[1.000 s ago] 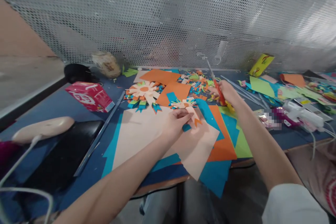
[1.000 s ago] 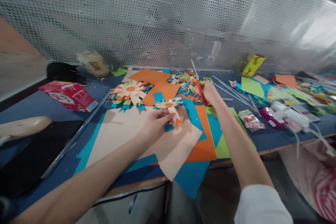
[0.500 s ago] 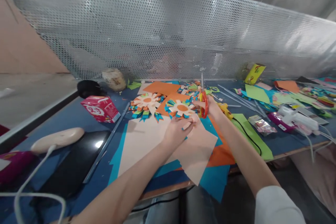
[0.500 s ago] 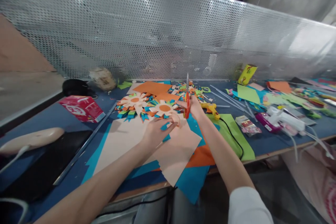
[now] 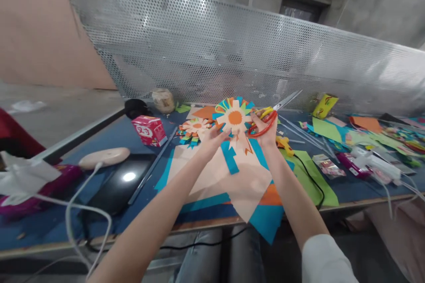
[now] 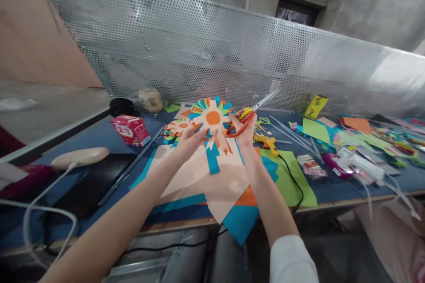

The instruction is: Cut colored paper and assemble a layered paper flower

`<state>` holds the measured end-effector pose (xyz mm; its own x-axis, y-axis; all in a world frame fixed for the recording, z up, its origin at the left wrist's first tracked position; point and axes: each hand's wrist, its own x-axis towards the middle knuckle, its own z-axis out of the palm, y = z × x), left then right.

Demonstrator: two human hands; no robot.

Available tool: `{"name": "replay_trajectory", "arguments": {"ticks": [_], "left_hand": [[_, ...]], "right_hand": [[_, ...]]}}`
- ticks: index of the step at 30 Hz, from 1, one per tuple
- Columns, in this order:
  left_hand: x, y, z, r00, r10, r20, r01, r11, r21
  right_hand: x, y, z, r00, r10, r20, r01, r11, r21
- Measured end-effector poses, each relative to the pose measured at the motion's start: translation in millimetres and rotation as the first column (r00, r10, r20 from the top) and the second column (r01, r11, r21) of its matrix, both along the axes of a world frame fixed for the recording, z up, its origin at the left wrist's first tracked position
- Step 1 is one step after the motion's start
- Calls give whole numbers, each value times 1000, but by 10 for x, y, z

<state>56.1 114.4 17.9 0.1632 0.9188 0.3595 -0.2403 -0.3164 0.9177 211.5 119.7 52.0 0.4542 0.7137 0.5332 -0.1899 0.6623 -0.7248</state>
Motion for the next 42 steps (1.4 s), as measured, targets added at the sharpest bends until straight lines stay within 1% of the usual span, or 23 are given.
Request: {"name": "replay_trajectory", "arguments": {"ticks": [1,2,4,7,9,10,14,17,19,22,24,28,32,37,40,42], "left_hand": [[-2,18,5,999,-10,42,12,999,-47],[-9,34,11,998,-11,57,15,998,-67],[-40,63,23,999,9,53,-5,998,-65],[-111,130,22,994,90,62,-84,993,-84],[-152,194,0,983,142,115,-126,983,-132],[-166,226,-15,976,157,151,-134,979,-157],[-184,308,-61,952,149,267,-98,976,-194],[-175,306,-47,931,113,348,-49,981,-188],[-169,292,-25,914,106,392,-35,983,-182],[-168,278,-1,904,88,418,-14,984,-178],[-173,273,7,904,69,423,5,985,-173],[-182,269,16,883,69,465,11,986,-168],[-182,266,26,863,67,500,34,981,-190],[-193,265,37,842,43,537,64,982,-180],[-212,274,44,842,55,537,56,981,-188],[-224,280,49,842,73,534,40,980,-197]], "right_hand": [[-2,-4,-23,999,-3,44,3,1000,-4],[0,-7,-51,997,2,79,-1,1000,-13],[16,-7,-118,993,22,115,-18,999,-33],[64,9,-222,989,20,144,-8,997,-81],[87,9,-277,986,34,162,-12,991,-136],[88,0,-298,983,66,169,-37,984,-173],[5,-84,-353,950,241,199,-172,935,-312],[-93,-130,-392,933,290,213,-199,909,-367],[-137,-132,-419,932,287,219,-186,901,-392],[-154,-116,-439,943,229,242,-118,908,-402],[-147,-118,-432,945,215,245,-106,914,-392],[-140,-168,-388,937,278,211,-183,907,-381],[-155,-203,-362,929,313,199,-223,900,-375],[-137,-178,-362,935,311,173,-218,885,-412],[-102,-177,-366,925,335,177,-240,879,-412],[-87,-188,-370,924,330,190,-235,887,-397]]}}
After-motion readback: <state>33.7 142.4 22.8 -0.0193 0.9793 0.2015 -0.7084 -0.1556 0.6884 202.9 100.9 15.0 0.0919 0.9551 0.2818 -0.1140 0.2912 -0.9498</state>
